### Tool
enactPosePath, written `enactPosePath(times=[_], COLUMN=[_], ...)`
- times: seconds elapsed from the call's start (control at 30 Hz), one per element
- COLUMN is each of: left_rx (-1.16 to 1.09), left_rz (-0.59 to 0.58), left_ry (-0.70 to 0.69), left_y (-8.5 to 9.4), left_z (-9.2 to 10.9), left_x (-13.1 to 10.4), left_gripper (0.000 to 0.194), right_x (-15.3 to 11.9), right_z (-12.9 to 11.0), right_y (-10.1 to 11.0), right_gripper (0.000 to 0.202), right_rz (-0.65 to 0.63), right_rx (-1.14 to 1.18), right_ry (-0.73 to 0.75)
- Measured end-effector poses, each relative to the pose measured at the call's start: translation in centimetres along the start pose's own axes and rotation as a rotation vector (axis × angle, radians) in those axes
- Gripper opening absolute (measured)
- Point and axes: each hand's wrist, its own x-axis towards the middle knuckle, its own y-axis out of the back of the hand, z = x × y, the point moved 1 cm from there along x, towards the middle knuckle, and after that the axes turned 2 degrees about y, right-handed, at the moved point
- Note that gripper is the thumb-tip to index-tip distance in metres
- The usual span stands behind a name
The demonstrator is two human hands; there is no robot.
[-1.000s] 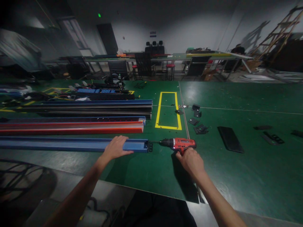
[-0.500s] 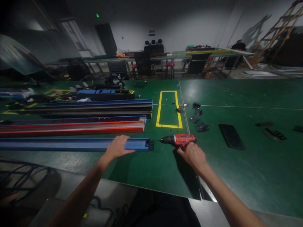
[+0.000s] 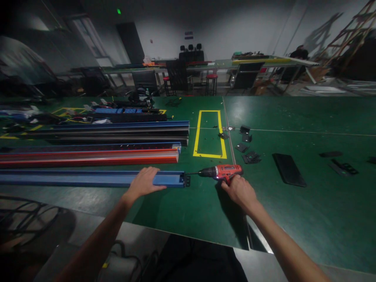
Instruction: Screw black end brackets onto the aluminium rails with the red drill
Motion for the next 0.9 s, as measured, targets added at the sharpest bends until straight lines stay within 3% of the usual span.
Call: enactPosePath(times=[0.47, 0.9], left_rx=[-0.011, -0.011], left_rz=[-0.019, -0.018], left_ry=[0.028, 0.025], left_y=[0.1, -0.1], left_z=[0.0, -0.1], left_x=[0.0, 0.0], left_gripper=[0.093, 0.092], right_x=[0.2, -0.2], right_z=[0.7, -0.2], right_y=[-1.0, -0.1], right_gripper=[0.064, 0.064], right_rz=[0.092, 0.041], right_rx=[0.038, 0.05], right_ry=[0.041, -0.035])
